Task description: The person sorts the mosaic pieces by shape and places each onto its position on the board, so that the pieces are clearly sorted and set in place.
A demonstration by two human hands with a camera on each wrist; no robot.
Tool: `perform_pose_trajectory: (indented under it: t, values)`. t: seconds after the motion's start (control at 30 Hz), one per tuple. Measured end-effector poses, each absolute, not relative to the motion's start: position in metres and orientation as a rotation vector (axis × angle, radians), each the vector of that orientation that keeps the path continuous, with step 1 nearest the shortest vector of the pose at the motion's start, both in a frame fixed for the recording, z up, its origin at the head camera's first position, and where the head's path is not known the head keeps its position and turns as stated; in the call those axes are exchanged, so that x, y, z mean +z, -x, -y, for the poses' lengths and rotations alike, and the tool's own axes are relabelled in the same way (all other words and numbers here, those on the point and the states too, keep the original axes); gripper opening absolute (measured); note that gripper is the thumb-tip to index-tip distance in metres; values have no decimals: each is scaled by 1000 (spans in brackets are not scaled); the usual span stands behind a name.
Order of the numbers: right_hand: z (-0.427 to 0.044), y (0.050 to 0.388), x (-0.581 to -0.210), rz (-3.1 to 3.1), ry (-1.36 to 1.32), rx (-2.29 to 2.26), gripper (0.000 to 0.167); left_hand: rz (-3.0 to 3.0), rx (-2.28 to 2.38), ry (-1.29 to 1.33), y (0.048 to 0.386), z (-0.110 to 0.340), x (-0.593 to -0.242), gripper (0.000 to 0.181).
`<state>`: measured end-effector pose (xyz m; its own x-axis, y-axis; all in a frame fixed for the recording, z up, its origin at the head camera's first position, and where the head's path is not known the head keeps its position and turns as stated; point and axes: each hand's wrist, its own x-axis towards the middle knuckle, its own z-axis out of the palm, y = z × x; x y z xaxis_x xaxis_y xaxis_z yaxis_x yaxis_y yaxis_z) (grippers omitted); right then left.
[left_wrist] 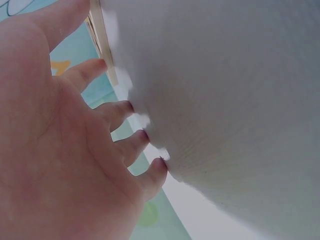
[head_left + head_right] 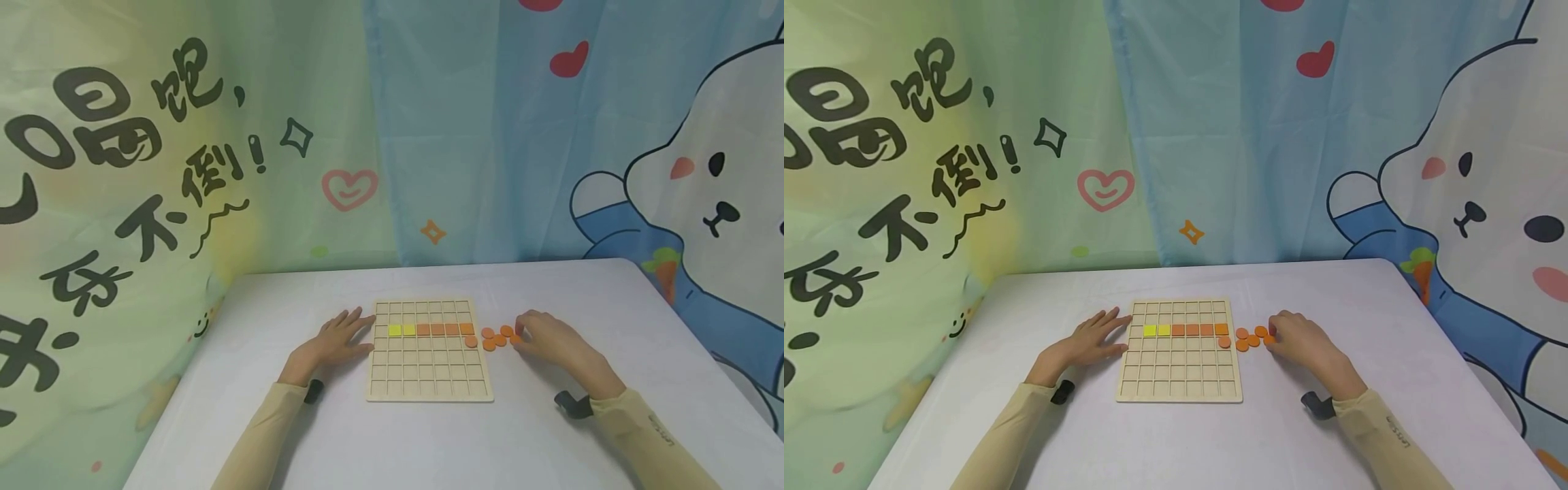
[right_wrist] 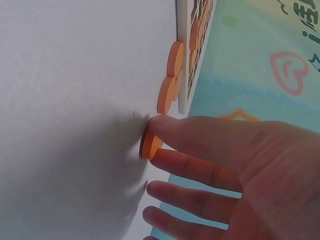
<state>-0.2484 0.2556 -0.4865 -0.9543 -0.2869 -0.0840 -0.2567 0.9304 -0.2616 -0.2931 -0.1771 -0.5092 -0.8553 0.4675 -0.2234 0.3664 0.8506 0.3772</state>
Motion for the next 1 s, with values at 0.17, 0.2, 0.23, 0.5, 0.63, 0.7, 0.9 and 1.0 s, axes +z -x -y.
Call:
perform_pose_trajectory:
  t: [0.17, 0.2, 0.23, 0.5, 0.63, 0.7, 0.9, 1.0]
  values:
    - [-255, 248, -486, -2963, 407, -378, 12, -2716, 456, -618, 294, 178, -511, 67]
    - [-255, 248, -486, -2962, 402, -377, 12, -2717, 455, -616, 295, 178, -512, 67]
    - [-255, 248, -486, -2961, 396, -373, 13, -2719, 456, -617, 295, 178, -512, 67]
    - [-254, 250, -483, -2948, 337, -378, 17, -2726, 450, -609, 296, 176, -514, 67]
    - [-253, 250, -481, -2947, 337, -384, 17, -2729, 455, -616, 296, 176, -514, 67]
    - [-253, 250, -481, -2941, 333, -395, 17, -2729, 454, -621, 296, 177, -514, 67]
    - [-251, 252, -480, -2933, 334, -402, 18, -2734, 449, -631, 295, 177, -513, 66]
    - [-251, 253, -479, -2933, 337, -402, 18, -2737, 447, -631, 296, 177, -514, 66]
